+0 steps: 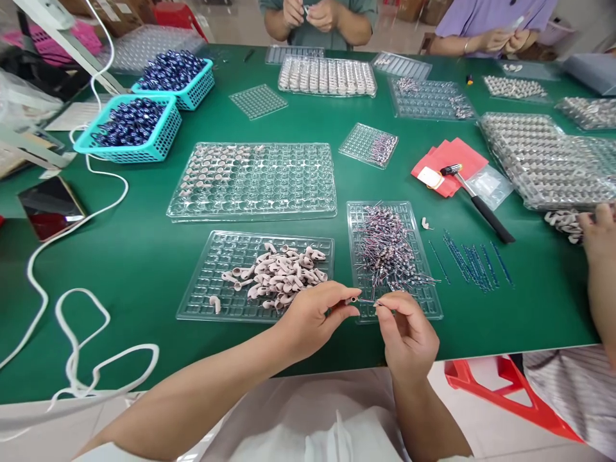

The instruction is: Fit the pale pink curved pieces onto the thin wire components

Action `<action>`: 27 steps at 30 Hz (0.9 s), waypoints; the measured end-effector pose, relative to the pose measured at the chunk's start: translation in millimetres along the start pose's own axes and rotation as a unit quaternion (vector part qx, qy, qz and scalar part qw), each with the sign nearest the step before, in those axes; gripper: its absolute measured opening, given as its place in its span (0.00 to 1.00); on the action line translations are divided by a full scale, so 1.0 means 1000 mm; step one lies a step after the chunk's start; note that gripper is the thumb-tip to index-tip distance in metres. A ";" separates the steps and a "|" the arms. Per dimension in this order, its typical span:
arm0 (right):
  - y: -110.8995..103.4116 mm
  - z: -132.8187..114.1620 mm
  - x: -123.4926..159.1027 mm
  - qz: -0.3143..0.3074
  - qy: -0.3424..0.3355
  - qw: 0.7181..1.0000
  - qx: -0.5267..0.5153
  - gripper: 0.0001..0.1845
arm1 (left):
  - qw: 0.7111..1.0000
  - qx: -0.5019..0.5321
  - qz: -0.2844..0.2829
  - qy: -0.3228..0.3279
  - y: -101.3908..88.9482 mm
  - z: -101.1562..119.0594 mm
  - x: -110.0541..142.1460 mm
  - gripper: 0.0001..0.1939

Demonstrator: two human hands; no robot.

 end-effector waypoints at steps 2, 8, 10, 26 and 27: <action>0.000 0.000 0.001 -0.005 -0.007 1.000 0.003 0.09 | 1.000 -0.011 0.008 0.002 0.000 -0.001 0.000 0.10; 0.000 0.000 0.001 -0.014 -0.027 0.999 0.015 0.09 | 1.000 -0.017 0.014 -0.014 0.000 -0.003 0.000 0.10; 0.001 -0.001 0.001 -0.022 -0.031 0.999 0.023 0.09 | 1.000 -0.016 0.016 -0.017 0.000 -0.004 0.000 0.10; 0.003 -0.002 -0.001 -0.047 -0.052 0.997 0.043 0.12 | 0.997 -0.065 0.031 0.038 -0.003 -0.002 -0.002 0.05; 0.004 -0.003 -0.001 -0.050 -0.053 0.996 0.045 0.12 | 0.995 -0.075 0.034 0.056 -0.002 -0.002 -0.002 0.04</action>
Point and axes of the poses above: each hand's wrist, its own x-axis away from the middle knuckle, its own y-axis out of the palm, z = x × y, the point moved 3 cm from there along -x, towards the middle knuckle, and after that the axes turned 11 degrees about z, right-handed, at the moved point
